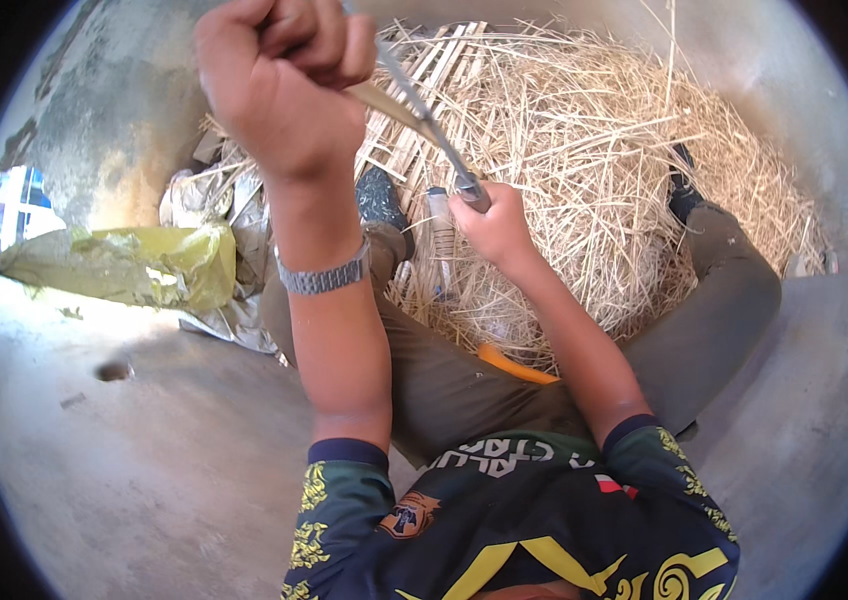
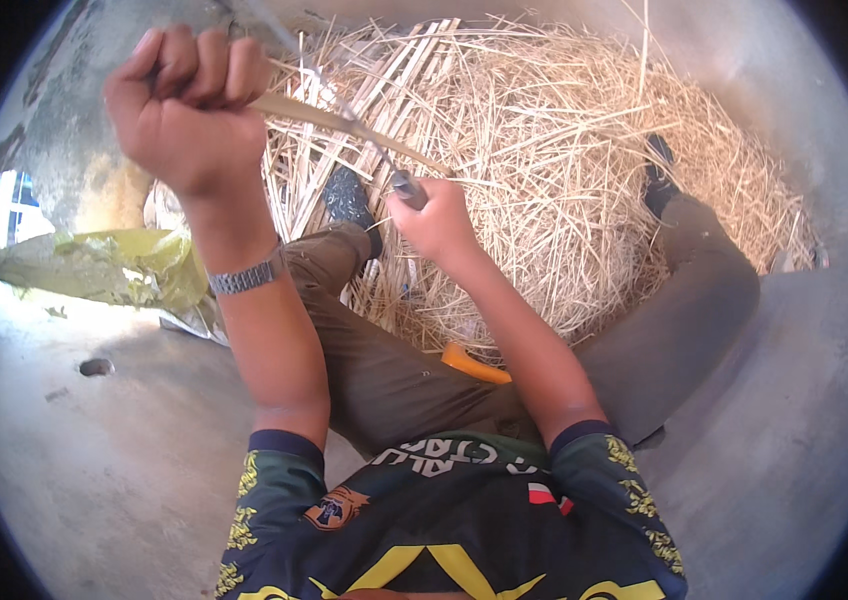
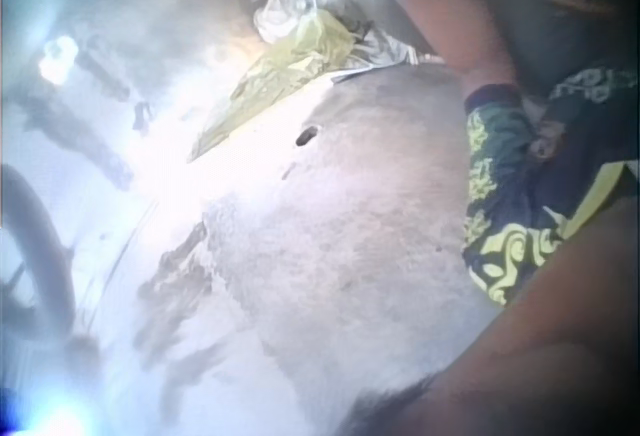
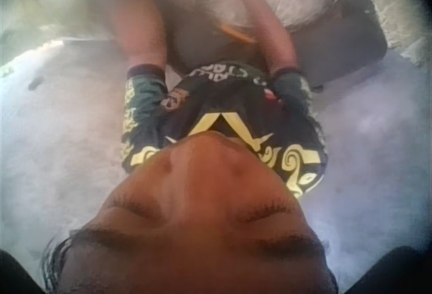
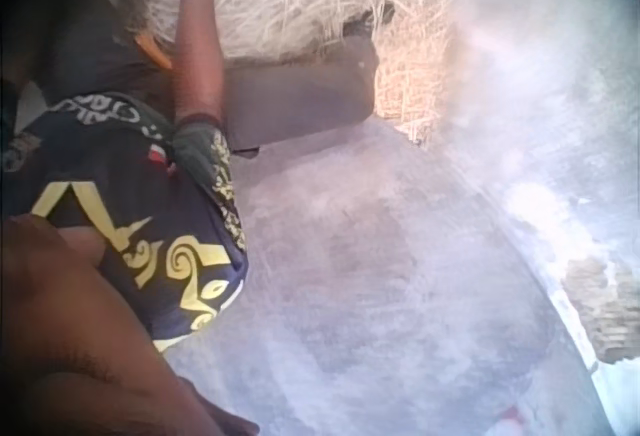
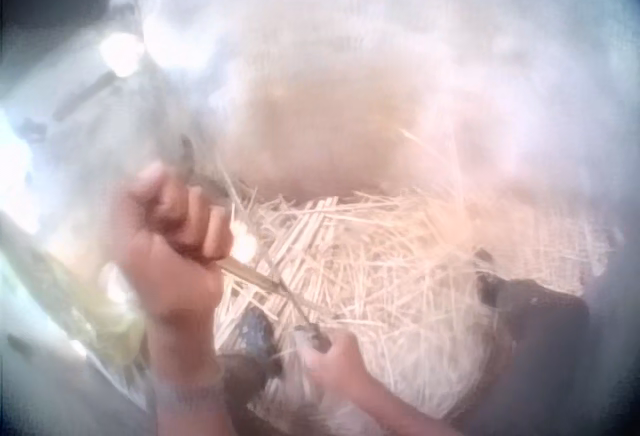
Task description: The person sits on a concrete floor and uses a knife to split a long bamboo stick into thin strips. They hold the bamboo with one hand and draw the knife along its length to peel off layers, which fall onto a pile of straw below.
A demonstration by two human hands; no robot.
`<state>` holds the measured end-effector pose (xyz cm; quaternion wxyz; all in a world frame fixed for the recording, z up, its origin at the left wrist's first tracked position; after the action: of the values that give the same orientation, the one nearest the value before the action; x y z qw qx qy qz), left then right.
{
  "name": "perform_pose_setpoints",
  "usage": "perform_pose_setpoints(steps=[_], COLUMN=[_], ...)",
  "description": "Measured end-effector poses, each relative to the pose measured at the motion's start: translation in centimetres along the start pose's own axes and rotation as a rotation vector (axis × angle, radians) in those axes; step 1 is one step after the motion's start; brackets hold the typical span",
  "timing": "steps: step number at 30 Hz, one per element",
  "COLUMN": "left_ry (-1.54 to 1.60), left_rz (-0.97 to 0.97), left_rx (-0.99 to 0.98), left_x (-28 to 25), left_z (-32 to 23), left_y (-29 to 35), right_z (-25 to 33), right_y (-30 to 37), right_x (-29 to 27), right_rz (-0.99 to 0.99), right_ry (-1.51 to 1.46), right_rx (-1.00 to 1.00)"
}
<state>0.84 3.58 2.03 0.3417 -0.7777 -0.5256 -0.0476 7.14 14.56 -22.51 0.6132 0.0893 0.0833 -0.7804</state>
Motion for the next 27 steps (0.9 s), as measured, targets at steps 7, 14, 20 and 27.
perform_pose_setpoints(steps=[7, 14, 20, 27], left_ry=[0.096, -0.094, -0.132, -0.148], left_rz=[0.2, 0.045, -0.08, -0.2], left_rx=[-0.01, 0.26, 0.272, 0.132], left_x=[1.7, 0.5, -0.4, -3.4], left_z=[0.9, 1.2, 0.5, -0.9], left_y=[0.5, -0.9, -0.9, -0.8], right_z=[-17.6, -5.7, -13.8, -11.9], right_y=[0.3, -0.1, 1.2, 1.8], right_x=[0.7, 0.6, 2.3, 1.3], right_rz=[-0.015, 0.016, 0.062, 0.091], right_ry=[0.188, 0.09, 0.021, 0.167], right_rx=[0.484, 0.272, 0.339, 0.568])
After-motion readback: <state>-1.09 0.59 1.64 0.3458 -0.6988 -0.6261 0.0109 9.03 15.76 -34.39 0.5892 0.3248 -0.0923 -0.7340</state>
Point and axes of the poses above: each hand's wrist, its own y-axis away from the middle knuckle, its own x-axis out of the palm, z = x × y, the point moved 2 cm from there along -y, towards the middle knuckle, and after that the axes turned 3 degrees about -x, right-handed, at the moved point
